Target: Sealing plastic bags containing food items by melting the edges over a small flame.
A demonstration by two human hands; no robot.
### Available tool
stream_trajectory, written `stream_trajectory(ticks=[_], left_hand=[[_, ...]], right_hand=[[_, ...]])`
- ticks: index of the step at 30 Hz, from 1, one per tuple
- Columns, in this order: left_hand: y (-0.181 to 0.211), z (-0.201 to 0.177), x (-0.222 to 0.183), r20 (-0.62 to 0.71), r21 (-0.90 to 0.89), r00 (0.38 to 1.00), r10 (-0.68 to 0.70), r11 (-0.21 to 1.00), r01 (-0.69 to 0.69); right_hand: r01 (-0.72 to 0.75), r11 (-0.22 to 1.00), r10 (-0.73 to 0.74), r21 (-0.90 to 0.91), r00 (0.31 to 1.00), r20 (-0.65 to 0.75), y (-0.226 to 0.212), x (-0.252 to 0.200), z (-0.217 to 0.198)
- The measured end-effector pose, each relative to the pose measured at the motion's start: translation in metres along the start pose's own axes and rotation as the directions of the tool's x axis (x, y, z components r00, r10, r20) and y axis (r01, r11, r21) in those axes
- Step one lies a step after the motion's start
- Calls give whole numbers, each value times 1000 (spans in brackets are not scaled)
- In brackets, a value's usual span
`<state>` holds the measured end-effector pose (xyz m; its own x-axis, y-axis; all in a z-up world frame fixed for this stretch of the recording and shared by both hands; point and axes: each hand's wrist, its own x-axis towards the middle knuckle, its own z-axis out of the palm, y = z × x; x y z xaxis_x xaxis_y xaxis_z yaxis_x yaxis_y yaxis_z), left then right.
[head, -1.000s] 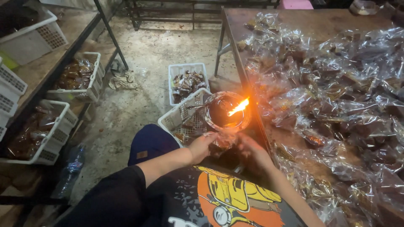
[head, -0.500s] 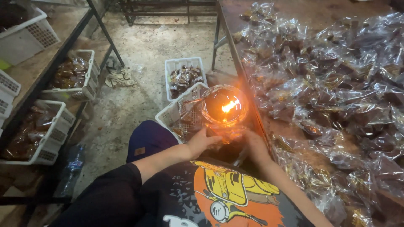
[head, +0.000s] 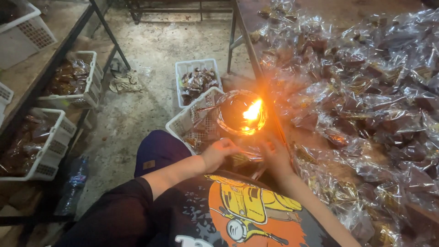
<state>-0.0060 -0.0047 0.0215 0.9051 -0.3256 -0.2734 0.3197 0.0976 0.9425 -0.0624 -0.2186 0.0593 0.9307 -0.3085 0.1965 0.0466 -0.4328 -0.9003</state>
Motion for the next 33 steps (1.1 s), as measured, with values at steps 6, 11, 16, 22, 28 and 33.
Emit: stream_trajectory(ticks=[6,11,16,22,28,33], left_hand=[[52,11,-42,8,37,999,48,998,-48],[16,1,-10,75,203,990,117,971,-130],[15,-11,2,-25,440,988,150,890,-124],[33,11,-17,61,438,973,221,870,-225],[30,14,-15,377,727,913,-154,661,-188],[8,21,-5,399,513,911,-106,849,-126]], right_hand=[[-165,915,109,367,980,169,36,23,-3],[-307,930,271,203,944,186,-21,4,1],[-336,940,334,-56,877,346,27,15,3],[-659,668,457,346,730,508,20,4,8],[-634,310,627,709,697,349,-9,16,-1],[-655,585,464,478,754,465,-99,-9,-17]])
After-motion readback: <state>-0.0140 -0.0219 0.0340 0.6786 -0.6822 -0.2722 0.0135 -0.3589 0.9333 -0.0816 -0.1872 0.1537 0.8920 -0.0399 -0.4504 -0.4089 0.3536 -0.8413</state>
